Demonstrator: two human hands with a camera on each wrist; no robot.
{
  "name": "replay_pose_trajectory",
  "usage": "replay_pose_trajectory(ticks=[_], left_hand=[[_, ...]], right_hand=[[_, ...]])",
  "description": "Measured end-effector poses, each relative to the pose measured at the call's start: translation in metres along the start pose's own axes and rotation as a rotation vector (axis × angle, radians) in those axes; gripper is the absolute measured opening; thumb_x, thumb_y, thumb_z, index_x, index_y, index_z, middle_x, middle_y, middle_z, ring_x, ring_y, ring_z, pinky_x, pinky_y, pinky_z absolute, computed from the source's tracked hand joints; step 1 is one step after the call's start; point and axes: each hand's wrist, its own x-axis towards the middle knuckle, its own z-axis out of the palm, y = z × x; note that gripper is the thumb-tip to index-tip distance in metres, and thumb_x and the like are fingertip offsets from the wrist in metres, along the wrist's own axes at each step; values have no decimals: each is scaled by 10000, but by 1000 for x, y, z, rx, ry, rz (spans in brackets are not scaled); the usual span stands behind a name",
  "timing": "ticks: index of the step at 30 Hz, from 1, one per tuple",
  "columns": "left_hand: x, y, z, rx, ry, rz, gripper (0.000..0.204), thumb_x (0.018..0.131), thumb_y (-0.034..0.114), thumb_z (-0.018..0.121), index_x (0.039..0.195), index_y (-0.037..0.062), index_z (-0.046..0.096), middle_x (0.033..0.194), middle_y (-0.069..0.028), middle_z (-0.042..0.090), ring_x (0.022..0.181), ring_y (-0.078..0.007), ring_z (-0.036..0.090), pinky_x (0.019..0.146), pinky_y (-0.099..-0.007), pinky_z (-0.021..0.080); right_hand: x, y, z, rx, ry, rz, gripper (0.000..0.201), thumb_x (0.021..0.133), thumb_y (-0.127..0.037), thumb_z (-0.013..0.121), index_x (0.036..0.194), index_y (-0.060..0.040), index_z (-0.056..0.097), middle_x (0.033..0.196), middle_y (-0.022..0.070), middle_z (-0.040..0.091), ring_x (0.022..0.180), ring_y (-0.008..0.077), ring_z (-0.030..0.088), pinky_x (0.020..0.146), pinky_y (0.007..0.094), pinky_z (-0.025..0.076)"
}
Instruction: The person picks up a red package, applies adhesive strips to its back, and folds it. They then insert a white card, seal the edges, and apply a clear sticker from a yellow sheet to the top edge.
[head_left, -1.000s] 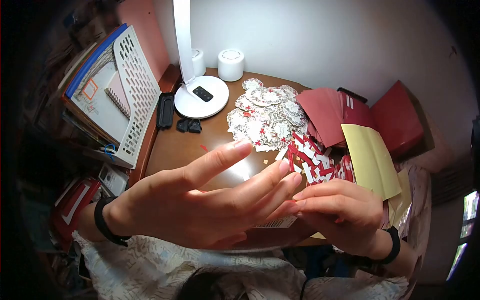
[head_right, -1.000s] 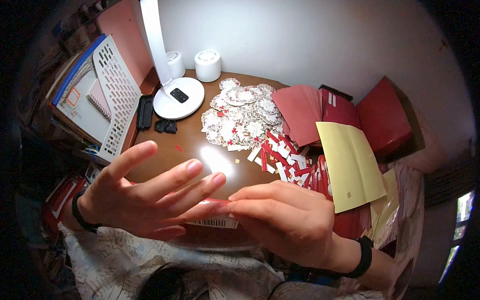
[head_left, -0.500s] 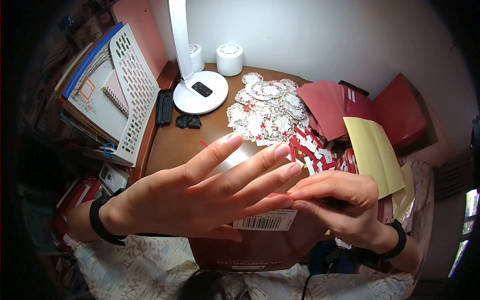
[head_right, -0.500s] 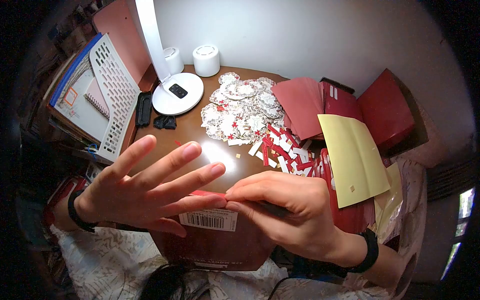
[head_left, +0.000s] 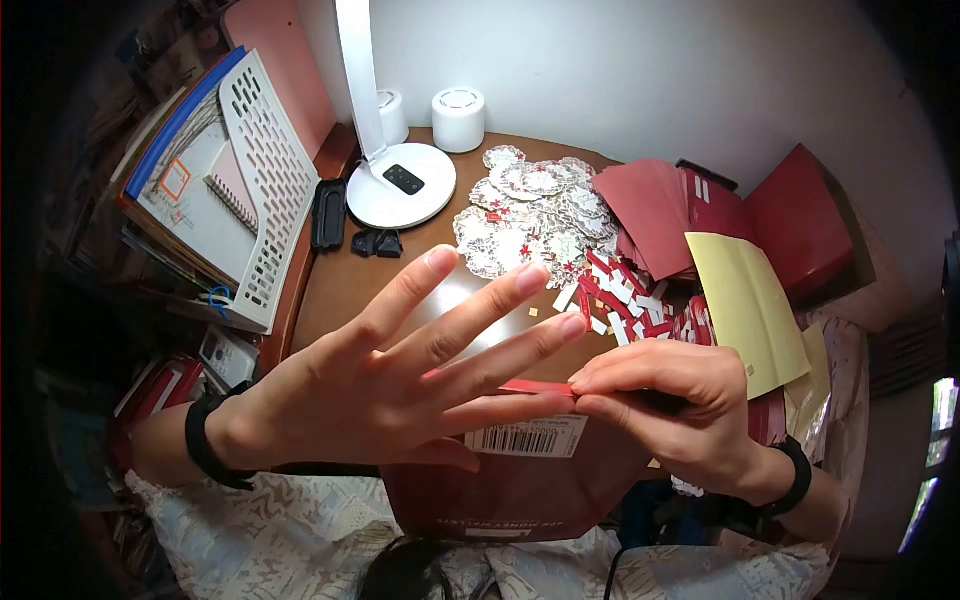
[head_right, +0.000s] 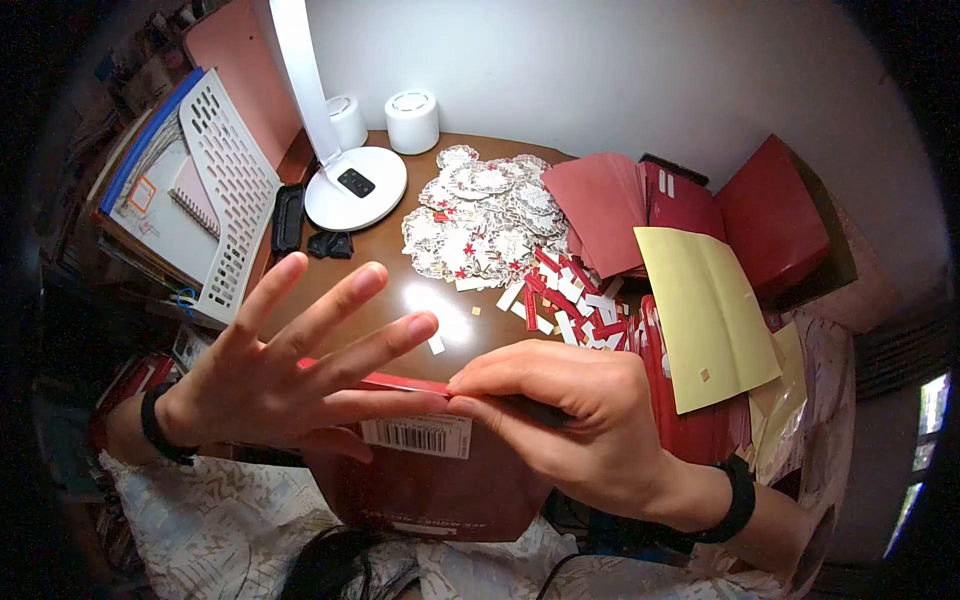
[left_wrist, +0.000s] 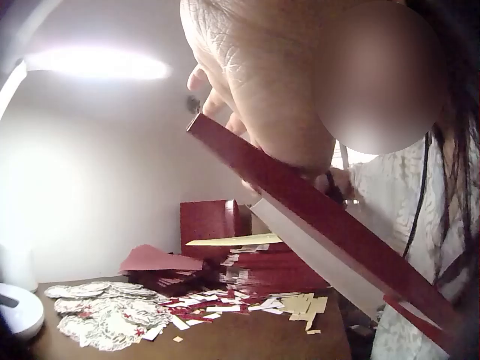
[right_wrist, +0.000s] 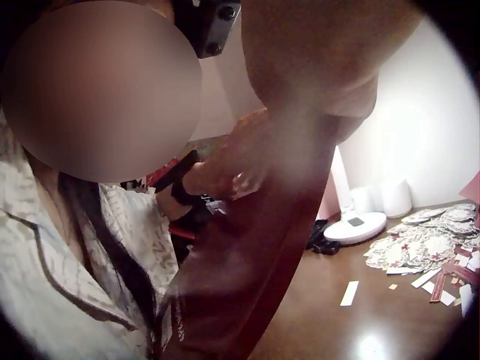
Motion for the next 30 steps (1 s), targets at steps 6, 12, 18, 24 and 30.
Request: replay_pose_trajectory(ticks=[6,12,18,24,30], left_hand=[[-4,6,6,95,24,116,595,966,651,368,1534,492,289,1602,65,359,1428,-247,419,1189,-606,274],[2,4,-4,41,78,-35,661,933,763,252,1497,457,406,1583,19,397,1445,-322,381,1166,-655,271],[2,6,0,94,38,31,738,887,818,191,1510,469,373,1601,22,368,1478,-306,319,1183,-660,225],[-2,4,5,154,110,55,720,877,823,144,1514,531,309,1611,7,348,1498,-314,273,1193,-665,191],[-2,-3,-7,-22,-18,3,751,837,859,133,1481,553,366,1586,-11,398,1505,-340,251,1198,-674,135]], right_hand=[[4,-6,-7,-95,0,-92,161,815,25,779,967,21,729,911,121,735,799,193,724,692,283,570],[5,-14,-8,-153,22,-111,165,809,38,774,967,21,726,911,136,730,799,212,725,700,292,575],[3,-10,-6,-100,35,-76,134,826,24,773,951,23,726,890,142,726,792,211,720,695,289,568],[3,-15,-10,-176,38,-116,140,819,25,777,950,23,727,884,142,724,793,210,720,693,290,567],[1,-16,-10,-186,31,-133,169,795,26,787,953,14,728,893,132,729,783,214,723,675,291,570]])
